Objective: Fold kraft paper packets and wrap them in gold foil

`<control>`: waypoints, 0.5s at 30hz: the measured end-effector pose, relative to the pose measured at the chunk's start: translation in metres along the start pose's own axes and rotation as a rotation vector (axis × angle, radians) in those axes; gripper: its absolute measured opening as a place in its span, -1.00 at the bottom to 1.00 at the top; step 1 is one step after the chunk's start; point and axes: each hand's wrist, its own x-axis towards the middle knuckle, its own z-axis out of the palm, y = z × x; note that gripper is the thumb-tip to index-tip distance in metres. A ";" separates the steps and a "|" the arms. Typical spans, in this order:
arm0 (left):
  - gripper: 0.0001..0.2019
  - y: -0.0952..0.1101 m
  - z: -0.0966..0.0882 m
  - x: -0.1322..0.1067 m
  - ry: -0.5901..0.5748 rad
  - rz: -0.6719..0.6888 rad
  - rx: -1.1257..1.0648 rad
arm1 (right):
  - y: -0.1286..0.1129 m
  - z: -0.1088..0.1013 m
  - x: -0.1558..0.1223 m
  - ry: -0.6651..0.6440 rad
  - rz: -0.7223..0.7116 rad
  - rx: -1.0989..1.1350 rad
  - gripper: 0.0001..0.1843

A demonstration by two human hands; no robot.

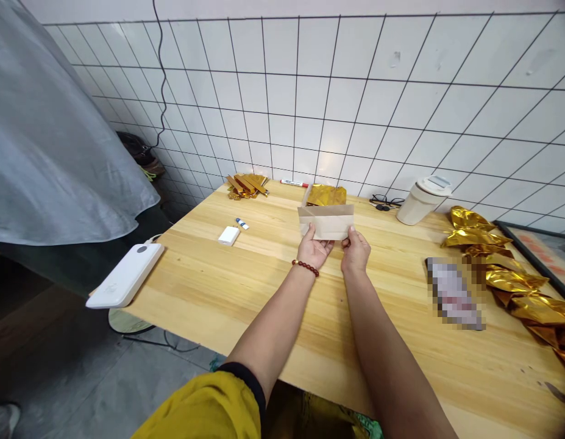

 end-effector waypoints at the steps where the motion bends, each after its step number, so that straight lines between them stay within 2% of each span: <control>1: -0.78 0.000 0.000 0.000 0.005 -0.001 -0.006 | 0.000 0.000 0.000 -0.005 0.003 -0.003 -0.60; 7: -0.71 0.004 0.001 0.001 0.012 0.011 -0.093 | 0.000 -0.001 0.000 -0.019 -0.009 -0.034 -0.60; 15: -0.75 0.006 0.002 0.000 0.042 -0.024 -0.117 | 0.000 0.000 0.002 0.012 -0.023 -0.043 -0.58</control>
